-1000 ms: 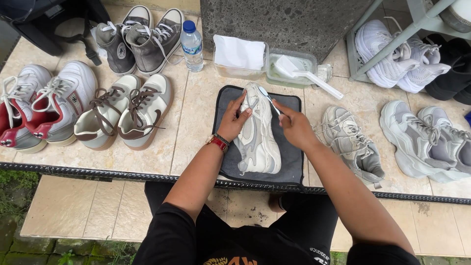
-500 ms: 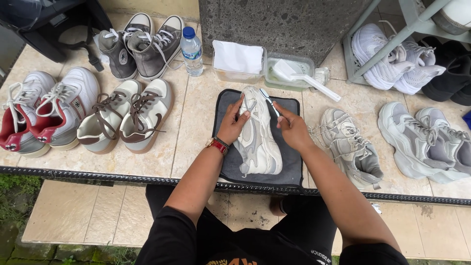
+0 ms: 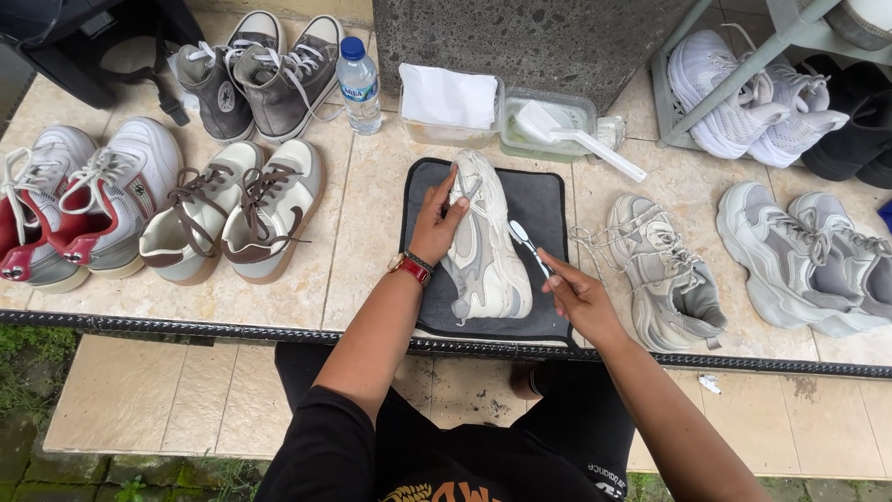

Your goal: Scrubbing the sides and midsole of a white sneaker using a toothbrush and cleaning solution to remove dirt.

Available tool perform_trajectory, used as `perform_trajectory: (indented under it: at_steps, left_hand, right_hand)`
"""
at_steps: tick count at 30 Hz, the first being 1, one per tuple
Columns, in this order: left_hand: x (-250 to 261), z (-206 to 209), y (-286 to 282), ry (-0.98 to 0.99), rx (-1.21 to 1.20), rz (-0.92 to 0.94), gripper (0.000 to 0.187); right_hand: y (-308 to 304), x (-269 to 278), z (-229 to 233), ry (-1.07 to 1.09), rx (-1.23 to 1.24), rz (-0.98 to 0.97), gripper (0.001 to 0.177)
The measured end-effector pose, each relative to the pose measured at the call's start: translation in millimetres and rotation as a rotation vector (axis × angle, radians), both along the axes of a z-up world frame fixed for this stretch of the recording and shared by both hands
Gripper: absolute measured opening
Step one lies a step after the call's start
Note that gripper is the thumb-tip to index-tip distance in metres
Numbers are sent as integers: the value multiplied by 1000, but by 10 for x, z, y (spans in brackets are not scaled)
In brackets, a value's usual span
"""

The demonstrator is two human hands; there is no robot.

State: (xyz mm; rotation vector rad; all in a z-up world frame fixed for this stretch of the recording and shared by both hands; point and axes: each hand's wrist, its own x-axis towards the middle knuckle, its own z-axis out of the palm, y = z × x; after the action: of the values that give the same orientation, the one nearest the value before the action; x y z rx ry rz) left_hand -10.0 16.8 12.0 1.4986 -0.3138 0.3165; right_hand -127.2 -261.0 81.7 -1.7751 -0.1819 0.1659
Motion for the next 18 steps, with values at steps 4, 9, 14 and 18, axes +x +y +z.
perform_trajectory:
  at_steps: [4,9,14,18]
  left_hand:
    - [68,-119,16,6,37,-3,56]
    - [43,-66,17,-3,61,-17,56]
    - [40,-90,20,19,44,-1,57]
    - [93,-151,1,10,45,5,56]
  right_hand:
    - [269,400,54,-97,-57,-29,45]
    - [467,625,75,-157,-26,-47,46]
    - [237,100,-20,-31,-60,-50,47]
    - [237,6,47,-12,-75,-77,48]
